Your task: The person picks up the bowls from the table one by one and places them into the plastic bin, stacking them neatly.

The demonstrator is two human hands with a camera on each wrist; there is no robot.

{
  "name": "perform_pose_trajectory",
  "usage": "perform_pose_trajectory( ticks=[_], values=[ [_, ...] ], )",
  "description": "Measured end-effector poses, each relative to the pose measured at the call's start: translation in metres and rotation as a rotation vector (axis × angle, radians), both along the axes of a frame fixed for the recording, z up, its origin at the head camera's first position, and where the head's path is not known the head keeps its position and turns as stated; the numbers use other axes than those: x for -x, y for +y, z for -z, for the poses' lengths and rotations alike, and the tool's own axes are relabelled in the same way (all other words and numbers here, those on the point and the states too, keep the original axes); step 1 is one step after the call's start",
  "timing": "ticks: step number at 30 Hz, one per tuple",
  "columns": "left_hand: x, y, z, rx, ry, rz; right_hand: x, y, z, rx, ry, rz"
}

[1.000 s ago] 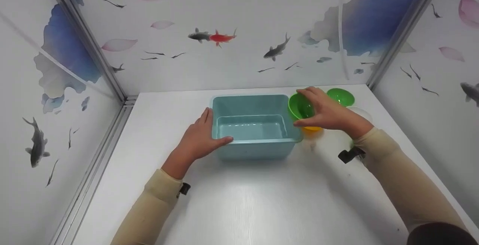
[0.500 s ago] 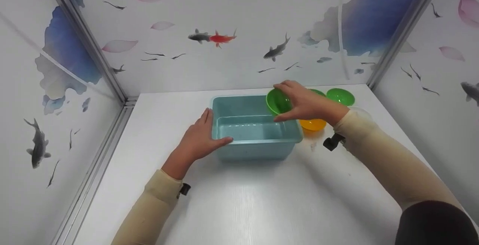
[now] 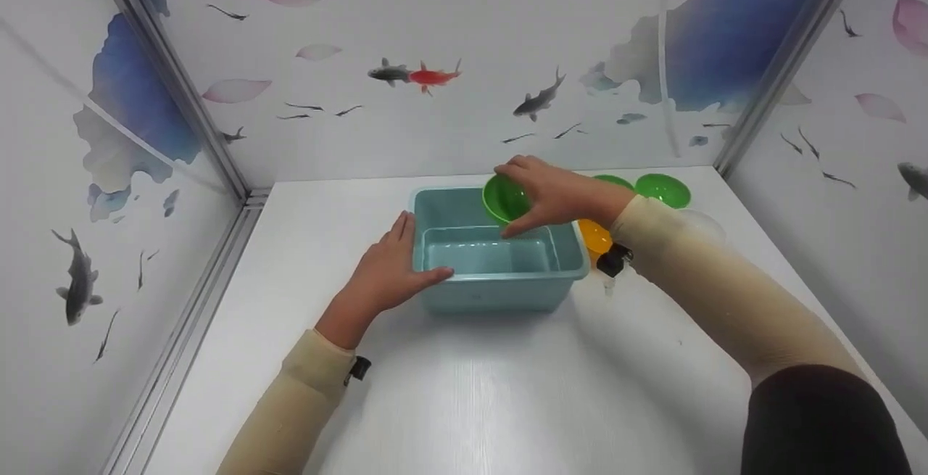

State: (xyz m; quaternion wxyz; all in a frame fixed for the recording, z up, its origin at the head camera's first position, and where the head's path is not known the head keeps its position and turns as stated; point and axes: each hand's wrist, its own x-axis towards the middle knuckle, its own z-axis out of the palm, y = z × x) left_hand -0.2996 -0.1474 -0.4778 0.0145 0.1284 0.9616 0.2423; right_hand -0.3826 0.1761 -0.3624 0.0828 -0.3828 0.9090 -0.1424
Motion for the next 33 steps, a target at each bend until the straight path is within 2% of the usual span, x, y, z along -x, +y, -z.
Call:
perform_pose_trajectory(
  ticks=[16,23,27,33],
  values=[
    [0.002,0.000,-0.002,-0.009,-0.021,-0.013,0.024,-0.041,-0.001,-0.056,-0.038,-0.025],
    [0.003,-0.001,-0.005,-0.003,0.006,-0.003,0.032,-0.055,0.003,-0.081,-0.023,-0.029],
    [0.002,0.000,-0.003,-0.004,0.000,-0.007,0.032,-0.060,0.011,-0.088,-0.023,-0.036],
    [0.001,-0.001,0.001,-0.001,-0.004,-0.008,0.034,-0.071,0.031,-0.126,-0.019,-0.068]
  ],
)
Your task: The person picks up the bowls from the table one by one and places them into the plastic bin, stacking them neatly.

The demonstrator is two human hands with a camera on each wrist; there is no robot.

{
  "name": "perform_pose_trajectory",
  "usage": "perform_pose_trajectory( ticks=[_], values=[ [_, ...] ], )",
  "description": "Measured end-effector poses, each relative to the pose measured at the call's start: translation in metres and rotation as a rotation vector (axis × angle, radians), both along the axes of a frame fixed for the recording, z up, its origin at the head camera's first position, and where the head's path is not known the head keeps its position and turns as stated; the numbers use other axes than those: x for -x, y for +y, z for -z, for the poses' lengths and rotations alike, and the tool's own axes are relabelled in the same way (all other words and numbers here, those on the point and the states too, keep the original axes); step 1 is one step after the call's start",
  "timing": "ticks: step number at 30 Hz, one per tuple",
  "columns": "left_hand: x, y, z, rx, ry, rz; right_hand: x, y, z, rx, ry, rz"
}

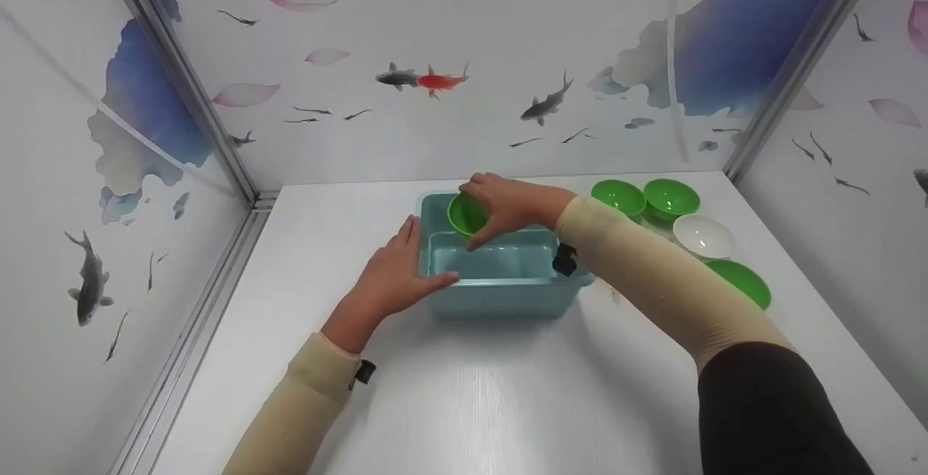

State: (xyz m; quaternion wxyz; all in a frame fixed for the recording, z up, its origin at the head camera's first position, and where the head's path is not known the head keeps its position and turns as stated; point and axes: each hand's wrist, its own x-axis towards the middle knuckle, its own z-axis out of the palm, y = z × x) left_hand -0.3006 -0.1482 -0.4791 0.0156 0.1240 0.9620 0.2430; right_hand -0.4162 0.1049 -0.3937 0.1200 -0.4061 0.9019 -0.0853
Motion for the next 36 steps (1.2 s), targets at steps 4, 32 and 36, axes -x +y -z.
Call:
perform_pose_trajectory(
  ticks=[4,32,36],
  values=[
    [0.001,0.000,-0.001,0.000,0.012,0.006,0.004,-0.009,0.011,-0.028,0.021,-0.033],
    [-0.001,-0.001,0.002,-0.027,0.025,0.020,0.017,-0.042,0.057,-0.137,0.073,-0.161],
    [-0.001,0.000,0.001,-0.026,0.030,0.017,0.018,-0.042,0.062,-0.156,0.061,-0.167]
  ],
)
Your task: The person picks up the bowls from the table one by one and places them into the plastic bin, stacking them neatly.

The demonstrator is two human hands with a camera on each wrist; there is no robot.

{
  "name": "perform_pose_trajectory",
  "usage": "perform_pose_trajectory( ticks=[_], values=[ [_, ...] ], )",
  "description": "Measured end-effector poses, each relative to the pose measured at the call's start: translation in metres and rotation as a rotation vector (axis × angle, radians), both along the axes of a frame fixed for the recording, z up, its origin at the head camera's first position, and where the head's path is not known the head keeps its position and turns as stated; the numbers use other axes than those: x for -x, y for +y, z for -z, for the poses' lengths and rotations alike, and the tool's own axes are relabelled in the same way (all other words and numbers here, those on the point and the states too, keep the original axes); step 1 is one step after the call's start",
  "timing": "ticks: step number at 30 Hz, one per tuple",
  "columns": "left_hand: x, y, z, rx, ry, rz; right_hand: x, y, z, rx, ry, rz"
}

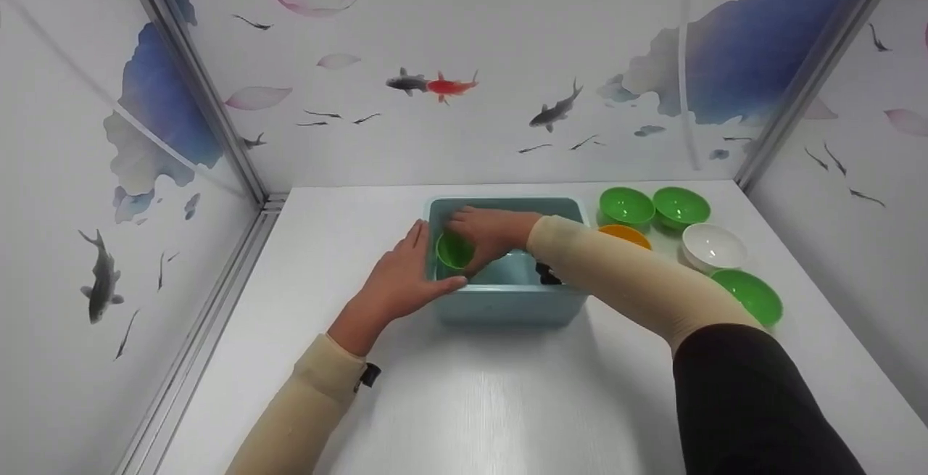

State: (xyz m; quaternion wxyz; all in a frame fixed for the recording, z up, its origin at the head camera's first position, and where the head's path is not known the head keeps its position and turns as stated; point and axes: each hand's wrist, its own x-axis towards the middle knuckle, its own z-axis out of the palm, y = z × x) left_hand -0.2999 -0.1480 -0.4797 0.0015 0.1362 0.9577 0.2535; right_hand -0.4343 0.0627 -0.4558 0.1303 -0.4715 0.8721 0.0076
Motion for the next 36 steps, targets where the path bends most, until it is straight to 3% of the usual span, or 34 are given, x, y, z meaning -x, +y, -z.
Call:
perform_pose_trajectory(
  ticks=[16,23,36],
  values=[
    [0.003,0.000,0.002,0.002,0.005,0.004,0.008,0.002,0.029,-0.031,-0.056,-0.052],
    [0.001,0.000,0.002,0.000,-0.005,-0.002,0.006,-0.001,0.030,-0.013,-0.055,-0.078],
    [0.001,-0.001,0.001,0.001,-0.002,0.009,0.003,-0.003,0.025,-0.035,-0.090,-0.056]
  ],
)
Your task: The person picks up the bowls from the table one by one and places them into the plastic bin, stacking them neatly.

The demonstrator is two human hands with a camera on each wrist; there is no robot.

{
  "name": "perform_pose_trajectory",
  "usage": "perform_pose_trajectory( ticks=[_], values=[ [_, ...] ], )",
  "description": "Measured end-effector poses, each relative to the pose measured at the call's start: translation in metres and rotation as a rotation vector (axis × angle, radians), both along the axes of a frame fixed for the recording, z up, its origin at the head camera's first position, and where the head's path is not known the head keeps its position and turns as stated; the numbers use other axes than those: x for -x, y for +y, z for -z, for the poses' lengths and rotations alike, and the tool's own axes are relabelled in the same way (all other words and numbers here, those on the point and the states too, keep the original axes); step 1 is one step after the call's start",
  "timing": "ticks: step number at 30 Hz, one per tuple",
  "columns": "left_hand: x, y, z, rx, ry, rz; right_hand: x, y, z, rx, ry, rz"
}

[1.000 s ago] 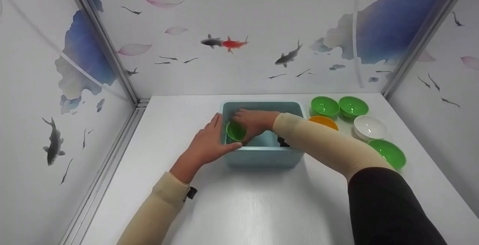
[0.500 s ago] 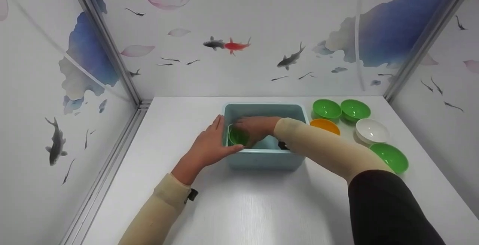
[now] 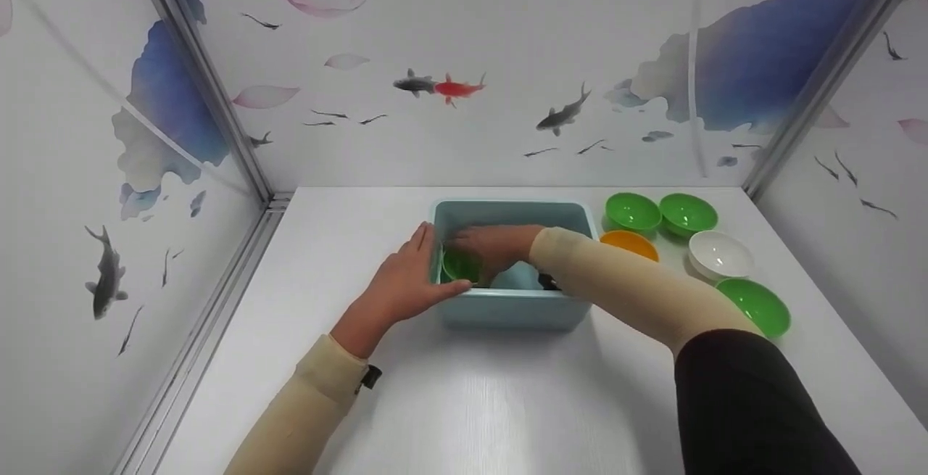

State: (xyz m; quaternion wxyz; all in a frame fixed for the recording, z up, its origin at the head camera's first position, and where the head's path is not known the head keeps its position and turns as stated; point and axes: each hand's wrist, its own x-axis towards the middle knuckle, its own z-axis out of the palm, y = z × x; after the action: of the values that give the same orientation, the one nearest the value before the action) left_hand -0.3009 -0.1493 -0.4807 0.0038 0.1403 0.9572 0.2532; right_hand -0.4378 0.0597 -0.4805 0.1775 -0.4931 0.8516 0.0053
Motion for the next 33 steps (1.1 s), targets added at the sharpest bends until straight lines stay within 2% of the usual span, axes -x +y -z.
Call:
perform_pose_trajectory(
  ticks=[5,9,15,19,25,28,33],
  values=[
    [-0.001,-0.001,-0.002,0.012,-0.010,0.006,0.004,0.001,0.001,-0.005,0.008,-0.020],
    [-0.001,0.000,-0.004,0.010,-0.008,0.007,0.005,0.007,-0.005,0.020,0.009,-0.012],
    [0.000,0.002,-0.003,0.013,-0.002,0.002,-0.004,0.020,-0.030,0.062,-0.021,0.063],
    [0.001,0.001,-0.003,0.024,-0.002,0.000,-0.011,0.036,-0.051,0.132,-0.029,0.125],
    [0.002,0.001,-0.001,0.026,-0.011,0.002,-0.018,0.076,-0.086,0.287,-0.005,0.177],
    [0.002,0.001,-0.001,0.027,-0.021,-0.004,-0.025,0.098,-0.100,0.325,0.008,0.207],
    [0.002,0.003,-0.002,0.034,-0.009,0.001,-0.040,0.136,-0.111,0.344,0.040,0.283]
  ],
)
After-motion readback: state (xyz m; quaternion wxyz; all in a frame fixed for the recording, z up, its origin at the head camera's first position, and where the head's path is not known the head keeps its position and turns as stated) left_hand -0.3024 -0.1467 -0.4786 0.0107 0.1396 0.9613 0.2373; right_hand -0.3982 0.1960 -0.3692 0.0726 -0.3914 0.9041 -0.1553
